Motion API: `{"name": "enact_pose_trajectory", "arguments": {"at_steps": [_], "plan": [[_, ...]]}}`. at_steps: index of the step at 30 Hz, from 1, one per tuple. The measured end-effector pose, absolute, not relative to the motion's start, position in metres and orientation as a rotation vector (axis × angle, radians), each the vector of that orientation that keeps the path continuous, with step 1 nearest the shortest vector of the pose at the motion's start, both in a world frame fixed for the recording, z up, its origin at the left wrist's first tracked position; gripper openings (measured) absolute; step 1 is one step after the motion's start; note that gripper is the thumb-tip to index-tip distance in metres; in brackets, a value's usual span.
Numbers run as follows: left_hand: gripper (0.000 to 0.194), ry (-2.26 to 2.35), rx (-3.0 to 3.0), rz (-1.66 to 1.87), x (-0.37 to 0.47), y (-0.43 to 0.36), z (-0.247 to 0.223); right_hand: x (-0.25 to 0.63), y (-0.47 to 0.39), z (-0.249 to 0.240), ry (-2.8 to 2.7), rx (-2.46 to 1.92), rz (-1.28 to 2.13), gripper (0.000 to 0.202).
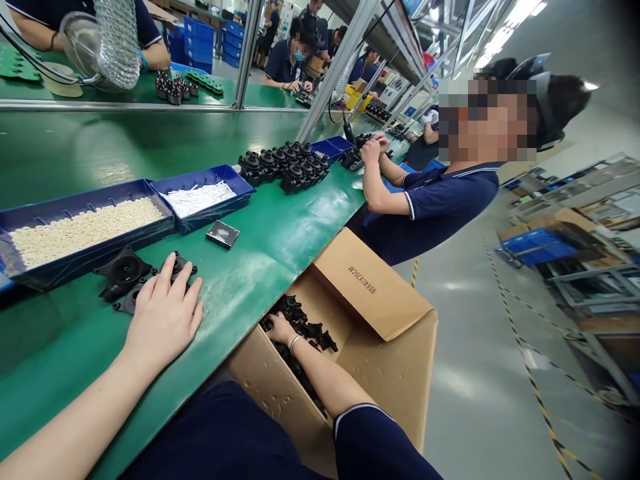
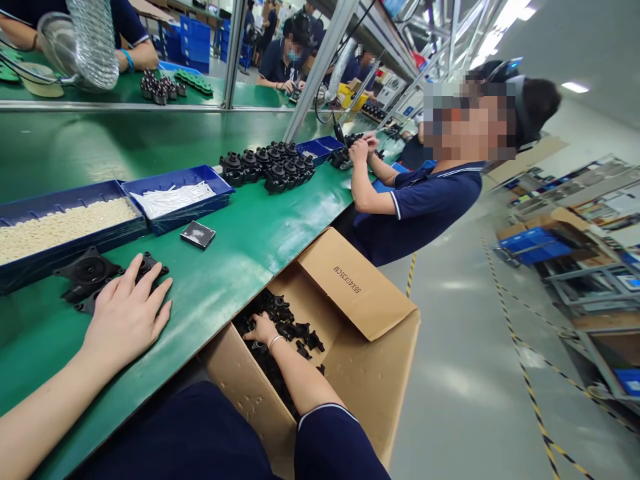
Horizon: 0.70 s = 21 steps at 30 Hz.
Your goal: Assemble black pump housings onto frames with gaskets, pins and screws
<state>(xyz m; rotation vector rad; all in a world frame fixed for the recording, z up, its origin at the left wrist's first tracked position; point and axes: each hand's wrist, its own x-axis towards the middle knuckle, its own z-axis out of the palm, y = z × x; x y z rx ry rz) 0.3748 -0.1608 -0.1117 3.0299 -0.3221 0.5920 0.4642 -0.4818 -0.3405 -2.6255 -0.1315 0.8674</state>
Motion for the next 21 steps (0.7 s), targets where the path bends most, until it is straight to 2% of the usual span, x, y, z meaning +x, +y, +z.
{"name": "enact_pose_trajectory", "arguments": {"at_steps": [6,10,13,16,21], "plan": [[0.041,-0.309,2.978,0.595,0.375,-0.161,-0.114,0.462,-0.501,-0.335,-0.129,-2.472,0.711,0.031],[0.040,-0.298,2.911,0.581,0.374,-0.161,-0.114,0.463,-0.522,-0.315,-0.041,-2.361,0.606,0.029],[0.040,-0.286,2.913,0.574,0.374,-0.161,-0.113,0.461,-0.542,-0.283,0.030,-2.256,0.474,0.036],[0.040,-0.269,2.945,0.573,0.373,-0.163,-0.113,0.463,-0.567,-0.237,0.076,-2.143,0.315,0.051],[0.050,-0.200,2.974,0.585,0.367,-0.172,-0.114,0.485,-0.591,-0.153,0.045,-1.970,0.133,0.062]]}}
